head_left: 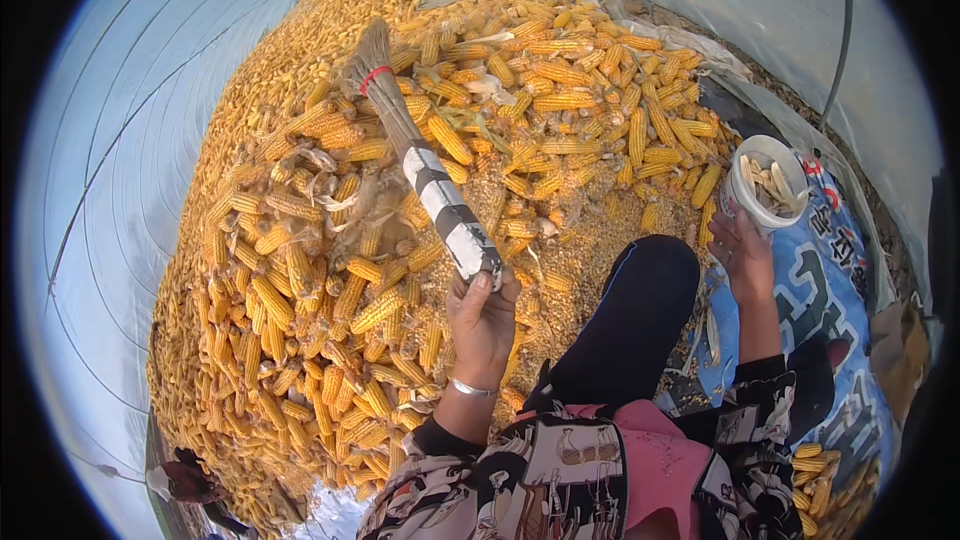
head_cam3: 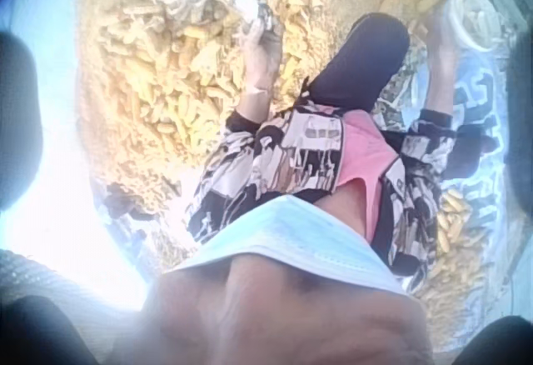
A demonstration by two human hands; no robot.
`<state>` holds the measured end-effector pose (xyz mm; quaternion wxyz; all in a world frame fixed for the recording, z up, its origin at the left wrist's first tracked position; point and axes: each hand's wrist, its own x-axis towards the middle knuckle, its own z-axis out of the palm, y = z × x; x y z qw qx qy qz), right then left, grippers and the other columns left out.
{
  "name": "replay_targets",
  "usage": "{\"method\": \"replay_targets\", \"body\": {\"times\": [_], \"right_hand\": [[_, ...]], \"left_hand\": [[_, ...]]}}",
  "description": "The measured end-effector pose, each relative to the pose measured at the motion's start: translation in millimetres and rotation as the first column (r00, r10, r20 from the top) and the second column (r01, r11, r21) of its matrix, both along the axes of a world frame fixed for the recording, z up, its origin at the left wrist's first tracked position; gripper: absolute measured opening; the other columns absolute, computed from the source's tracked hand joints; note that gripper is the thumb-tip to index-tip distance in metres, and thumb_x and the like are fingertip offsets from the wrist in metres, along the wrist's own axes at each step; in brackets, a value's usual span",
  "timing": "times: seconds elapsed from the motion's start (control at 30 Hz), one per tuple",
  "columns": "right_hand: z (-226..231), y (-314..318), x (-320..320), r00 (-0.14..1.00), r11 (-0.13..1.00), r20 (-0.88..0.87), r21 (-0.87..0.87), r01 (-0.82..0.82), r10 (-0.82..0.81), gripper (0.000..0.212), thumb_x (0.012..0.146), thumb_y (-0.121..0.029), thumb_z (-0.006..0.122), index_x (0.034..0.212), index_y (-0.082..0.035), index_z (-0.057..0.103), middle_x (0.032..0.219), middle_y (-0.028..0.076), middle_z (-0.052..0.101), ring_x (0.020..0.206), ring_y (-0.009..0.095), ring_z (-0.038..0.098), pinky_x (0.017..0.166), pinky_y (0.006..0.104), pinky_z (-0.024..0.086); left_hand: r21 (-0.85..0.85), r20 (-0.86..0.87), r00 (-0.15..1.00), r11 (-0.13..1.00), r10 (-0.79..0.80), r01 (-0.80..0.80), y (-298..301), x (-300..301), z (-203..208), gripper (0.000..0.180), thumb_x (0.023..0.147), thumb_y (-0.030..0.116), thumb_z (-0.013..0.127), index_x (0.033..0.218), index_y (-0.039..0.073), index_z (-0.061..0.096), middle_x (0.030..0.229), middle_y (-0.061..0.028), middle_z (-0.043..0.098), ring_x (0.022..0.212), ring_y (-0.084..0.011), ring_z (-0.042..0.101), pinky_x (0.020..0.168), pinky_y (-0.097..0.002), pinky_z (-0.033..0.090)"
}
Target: The person sits on a tarp and manually shucks corn cobs one by one, removing the husks and placing them into a white bucket. They repeatedly pick up cobs from a large pile, strip the husks, and drop the cleaned cobs onto a separate pile.
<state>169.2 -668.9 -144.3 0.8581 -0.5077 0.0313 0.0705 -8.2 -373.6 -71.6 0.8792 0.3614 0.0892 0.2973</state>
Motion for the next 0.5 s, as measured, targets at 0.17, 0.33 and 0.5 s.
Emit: {"method": "replay_targets", "body": {"times": [0.17,0.33,0.5], "right_hand": [[41,111,7,0.828,0.825,-0.027,-0.072,-0.560,0.560,0.080,0.080,-0.030,0.079,0.141,0.000,0.039,0.117,0.016,0.060,0.096,0.020,0.063,0.076,0.0317,0.052],[-1,23,-45,0.975,0.957,-0.056,0.212,-0.199,0.215,0.082,0.069,-0.014,0.077,0.139,0.004,0.038,0.099,0.014,0.066,0.086,0.020,0.065,0.077,0.0322,0.051],[-14,-23,-113,0.954,0.967,0.184,-0.053,0.250,-0.237,0.080,0.076,-0.016,0.074,0.142,0.001,0.033,0.102,0.015,0.065,0.091,0.024,0.064,0.080,0.0360,0.051]], "left_hand": [[0.211,-0.487,0.682,0.684,-0.546,0.698,-123,-25,-53,0.038,0.085,0.007,0.070,0.117,-0.004,0.053,0.107,-0.0101,0.064,0.096,-0.0184,0.063,0.087,-0.0330,0.052],[0.264,-0.611,0.355,0.240,-0.708,0.934,-104,-2,-75,0.067,0.090,0.042,0.065,0.132,-0.007,0.046,0.125,-0.0147,0.058,0.111,-0.0224,0.059,0.092,-0.0355,0.049],[0.061,-0.432,0.370,0.382,-0.823,0.922,-178,100,-73,0.068,0.098,0.053,0.042,0.137,-0.003,0.039,0.125,-0.0170,0.056,0.114,-0.0282,0.056,0.098,-0.0412,0.046]]}}
